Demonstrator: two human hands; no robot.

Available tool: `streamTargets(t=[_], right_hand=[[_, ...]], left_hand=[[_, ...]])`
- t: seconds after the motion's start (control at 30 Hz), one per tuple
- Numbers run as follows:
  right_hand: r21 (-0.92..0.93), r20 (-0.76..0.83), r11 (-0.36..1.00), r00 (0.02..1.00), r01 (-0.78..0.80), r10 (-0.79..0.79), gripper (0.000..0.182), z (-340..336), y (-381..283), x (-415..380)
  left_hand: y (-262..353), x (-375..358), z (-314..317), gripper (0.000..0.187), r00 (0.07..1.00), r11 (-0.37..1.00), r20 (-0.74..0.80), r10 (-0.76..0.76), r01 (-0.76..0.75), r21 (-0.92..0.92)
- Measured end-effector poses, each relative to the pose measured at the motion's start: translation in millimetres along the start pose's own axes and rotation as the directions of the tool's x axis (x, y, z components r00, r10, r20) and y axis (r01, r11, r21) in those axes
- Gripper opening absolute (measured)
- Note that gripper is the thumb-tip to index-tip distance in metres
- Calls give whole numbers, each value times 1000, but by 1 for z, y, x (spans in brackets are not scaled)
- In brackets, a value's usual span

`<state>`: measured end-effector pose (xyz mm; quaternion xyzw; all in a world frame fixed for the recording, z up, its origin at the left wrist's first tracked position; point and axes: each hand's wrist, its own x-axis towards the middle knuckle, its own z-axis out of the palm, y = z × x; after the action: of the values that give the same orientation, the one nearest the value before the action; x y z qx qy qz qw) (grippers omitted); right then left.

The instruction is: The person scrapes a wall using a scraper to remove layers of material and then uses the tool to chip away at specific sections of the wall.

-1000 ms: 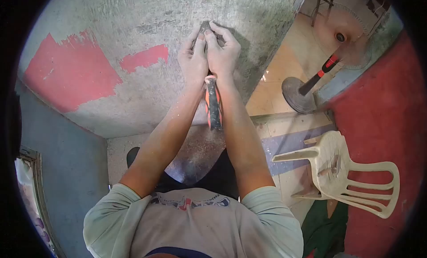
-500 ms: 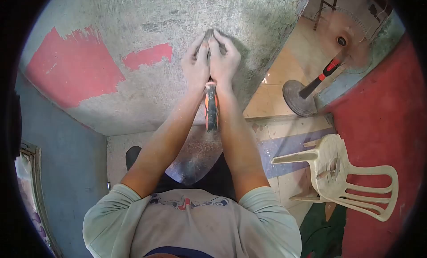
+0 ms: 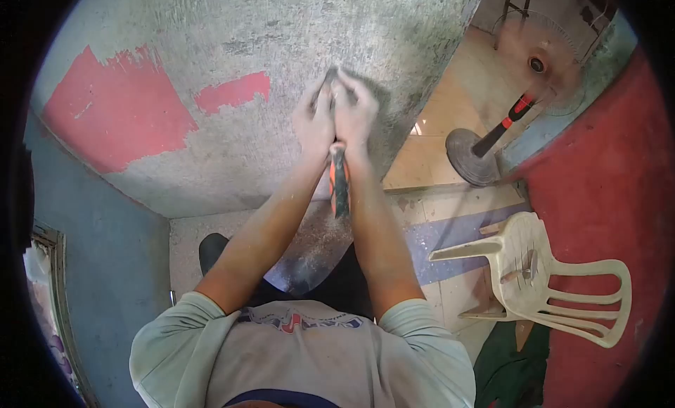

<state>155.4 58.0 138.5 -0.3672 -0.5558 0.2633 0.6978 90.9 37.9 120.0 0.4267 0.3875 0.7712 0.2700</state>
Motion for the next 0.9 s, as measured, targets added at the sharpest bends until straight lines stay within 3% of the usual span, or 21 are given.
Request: streamTargets(t=[0.07, 0.17, 0.3, 0.4, 0.5, 0.53, 0.57, 0.63, 0.73, 0.8, 0.9], right_hand=[[-113, 20, 993, 999, 33, -31, 26, -5, 31, -27], [7, -30, 992, 992, -122, 123, 25, 0, 52, -52], [-9, -44, 992, 991, 125, -125, 23, 19, -26, 11], [143, -20, 989, 999, 37, -35, 24, 33, -60, 45], [-130, -6, 952, 960, 278, -281, 25, 25, -29, 23], [-71, 17, 990, 992, 122, -122, 26, 24, -15, 4], [-151, 24, 972, 984, 181, -179, 25, 18, 0, -14], [-127, 48, 990, 998, 53, -47, 22, 15, 15, -39], [-45, -33, 990, 990, 136, -137, 24, 31, 7, 0], [-54, -24, 959, 960, 278, -280, 26, 37, -47, 42], [129, -15, 981, 989, 148, -147, 27, 42, -86, 62]], left_hand=[[-37, -19, -16, 34, 999, 997, -41, 23, -20, 76], [-61, -33, -28, 33, 981, 968, -22, -190, 184, -173], [17, 23, -4, 33, 994, 995, 29, 103, -103, 13], [51, 55, 17, 33, 998, 971, 61, -20, 34, -238], [32, 35, -4, 34, 995, 996, 52, 85, -85, -4], [14, 22, -14, 35, 997, 998, 50, 63, -63, -11], [0, 8, -23, 34, 999, 998, 31, -23, 25, -59], [-9, -10, -32, 34, 980, 967, 9, -200, 199, -162], [27, 22, -22, 34, 997, 997, 73, 30, -35, 62], [71, 58, 0, 34, 979, 987, 124, 159, -161, 8], [87, 74, 19, 33, 996, 981, 66, 52, -39, -189]])
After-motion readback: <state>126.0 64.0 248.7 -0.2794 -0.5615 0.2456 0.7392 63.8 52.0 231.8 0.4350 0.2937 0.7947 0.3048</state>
